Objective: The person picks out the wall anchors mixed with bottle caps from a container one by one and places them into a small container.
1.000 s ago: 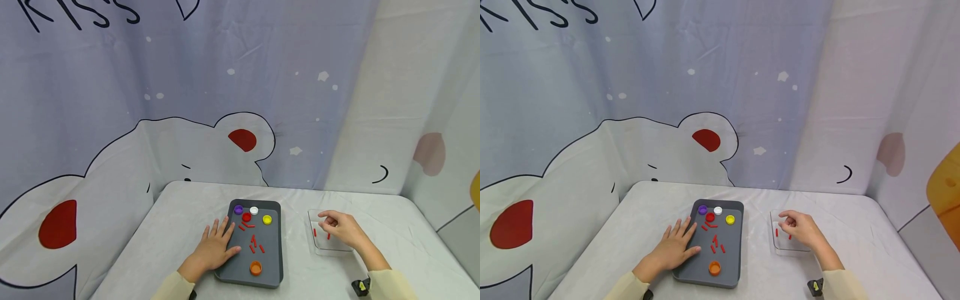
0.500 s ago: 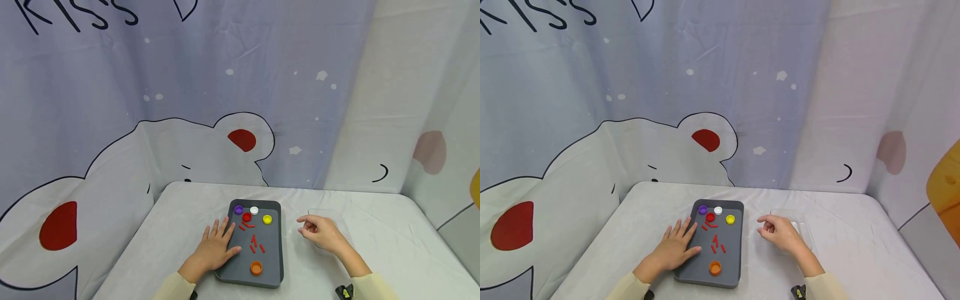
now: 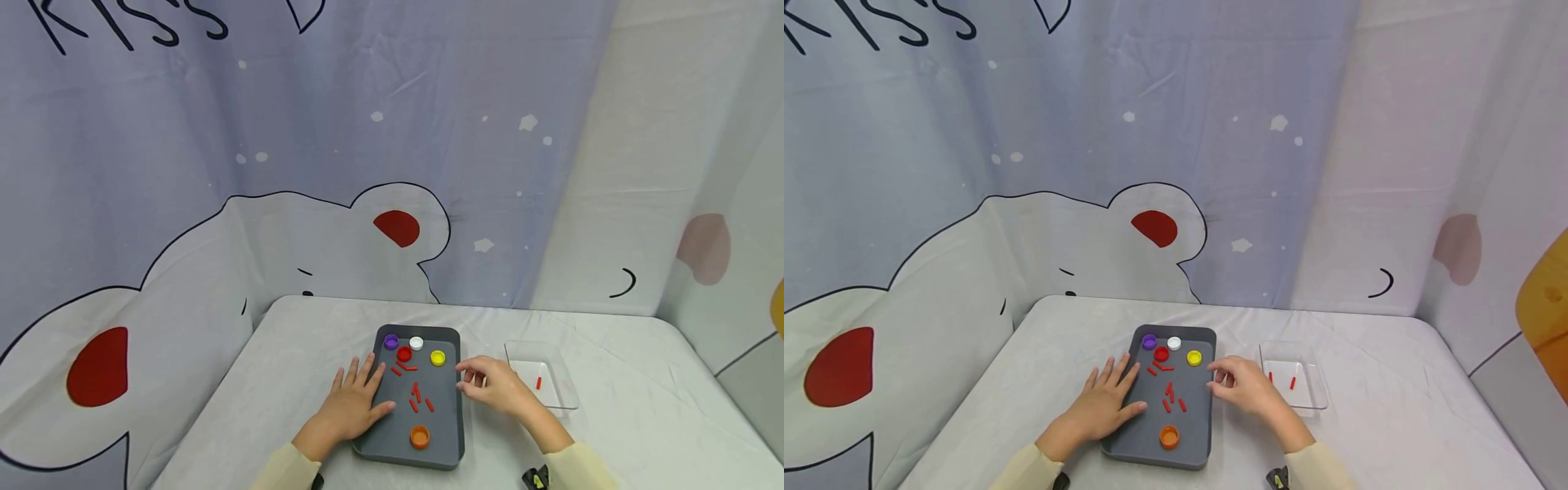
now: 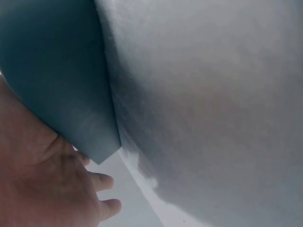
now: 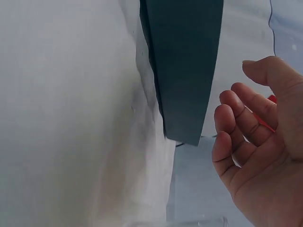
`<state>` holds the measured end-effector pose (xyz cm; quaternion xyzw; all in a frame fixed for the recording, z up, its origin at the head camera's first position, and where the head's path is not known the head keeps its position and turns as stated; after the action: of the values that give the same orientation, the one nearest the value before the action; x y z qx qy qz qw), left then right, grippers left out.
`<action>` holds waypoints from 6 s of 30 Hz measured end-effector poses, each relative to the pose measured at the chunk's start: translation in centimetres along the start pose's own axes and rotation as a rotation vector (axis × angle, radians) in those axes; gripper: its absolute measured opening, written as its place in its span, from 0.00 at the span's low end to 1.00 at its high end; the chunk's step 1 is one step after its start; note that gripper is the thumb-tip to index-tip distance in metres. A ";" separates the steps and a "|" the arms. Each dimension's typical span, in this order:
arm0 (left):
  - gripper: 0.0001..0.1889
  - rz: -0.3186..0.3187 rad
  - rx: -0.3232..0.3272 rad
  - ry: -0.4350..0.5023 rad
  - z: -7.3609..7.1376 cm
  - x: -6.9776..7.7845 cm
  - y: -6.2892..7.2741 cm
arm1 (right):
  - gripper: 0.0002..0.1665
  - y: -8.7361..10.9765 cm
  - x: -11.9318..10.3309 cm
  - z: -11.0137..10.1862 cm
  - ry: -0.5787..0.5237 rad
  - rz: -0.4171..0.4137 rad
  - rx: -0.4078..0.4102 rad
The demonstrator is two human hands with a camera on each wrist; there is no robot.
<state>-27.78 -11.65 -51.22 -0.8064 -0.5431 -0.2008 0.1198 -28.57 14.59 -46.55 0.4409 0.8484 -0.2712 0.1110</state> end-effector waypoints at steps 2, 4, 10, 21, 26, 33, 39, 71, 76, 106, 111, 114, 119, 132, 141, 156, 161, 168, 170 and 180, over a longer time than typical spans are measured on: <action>0.42 0.004 0.002 -0.001 0.0 0.0 0.0 | 0.12 -0.2 -0.4 0.3 -0.001 -0.019 0.004; 0.42 0.004 0.003 -0.001 0.0 0.1 0.0 | 0.12 -0.3 -0.8 0.6 -0.002 -0.033 0.001; 0.42 0.005 0.001 0.007 -0.2 0.2 0.0 | 0.15 -0.8 -1.5 1.7 -0.026 -0.028 -0.067; 0.42 0.004 0.012 0.000 0.3 -0.4 -0.3 | 0.13 -1.5 -2.4 3.2 -0.011 -0.052 -0.091; 0.42 -0.004 -0.006 -0.002 0.1 0.0 0.0 | 0.13 -1.6 -2.4 3.9 -0.016 -0.059 -0.124; 0.43 -0.007 -0.014 -0.005 0.1 0.2 0.0 | 0.14 -1.9 -2.5 5.1 0.002 -0.052 -0.209; 0.42 0.001 -0.006 -0.003 0.0 0.2 0.0 | 0.16 -2.2 -2.7 5.7 0.142 -0.074 -0.252; 0.42 0.013 0.004 -0.005 0.0 0.2 0.0 | 0.11 -2.0 -3.0 6.2 0.267 -0.036 -0.251; 0.42 0.008 0.001 -0.005 -0.1 0.2 0.0 | 0.10 -2.0 -3.0 6.2 0.286 -0.032 -0.241; 0.42 0.005 -0.009 0.004 0.0 0.0 0.1 | 0.10 1.2 4.0 -6.4 0.121 0.206 0.058; 0.42 0.005 -0.015 0.004 0.0 0.0 0.1 | 0.11 2.1 5.7 -7.4 0.139 0.250 0.049; 0.42 0.003 -0.017 0.003 -0.1 0.1 0.2 | 0.12 2.5 6.6 -7.8 0.156 0.263 0.045; 0.42 0.001 -0.018 0.004 -0.1 0.0 0.2 | 0.14 3.1 7.9 -8.0 0.153 0.303 0.027; 0.42 0.001 -0.021 0.006 -0.2 0.2 0.3 | 0.12 3.7 9.3 -8.1 0.198 0.315 0.014; 0.42 0.000 -0.019 0.003 -0.1 0.1 0.3 | 0.13 3.6 8.9 -7.5 0.172 0.279 0.013; 0.42 0.000 -0.013 0.005 0.1 0.0 0.2 | 0.10 0.9 4.0 -3.9 0.105 0.135 0.012; 0.42 -0.001 -0.012 0.005 0.1 -0.1 0.1 | 0.11 0.0 3.0 -2.1 0.083 0.111 -0.007; 0.42 0.004 -0.007 0.006 0.2 -0.2 0.0 | 0.12 -1.0 1.1 -0.6 0.041 0.050 -0.013; 0.42 0.005 -0.007 0.005 0.2 -0.2 -0.1 | 0.12 -1.3 0.6 -0.3 0.040 0.038 -0.020; 0.42 0.007 0.001 -0.006 0.1 -0.1 0.0 | 0.11 -2.4 -1.7 1.4 0.001 -0.013 -0.061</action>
<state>-27.81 -11.68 -51.33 -0.8089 -0.5408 -0.1976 0.1192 -29.59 11.52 -46.16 0.4319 0.8591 -0.2457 0.1223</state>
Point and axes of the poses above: each hand's wrist, its own y-axis away from the middle knuckle, its own z-axis out of the palm, x = y × z, the point moved 7 cm from there along -y, towards the middle knuckle, and after that the axes turned 14 degrees about y, right-handed, at the moved point
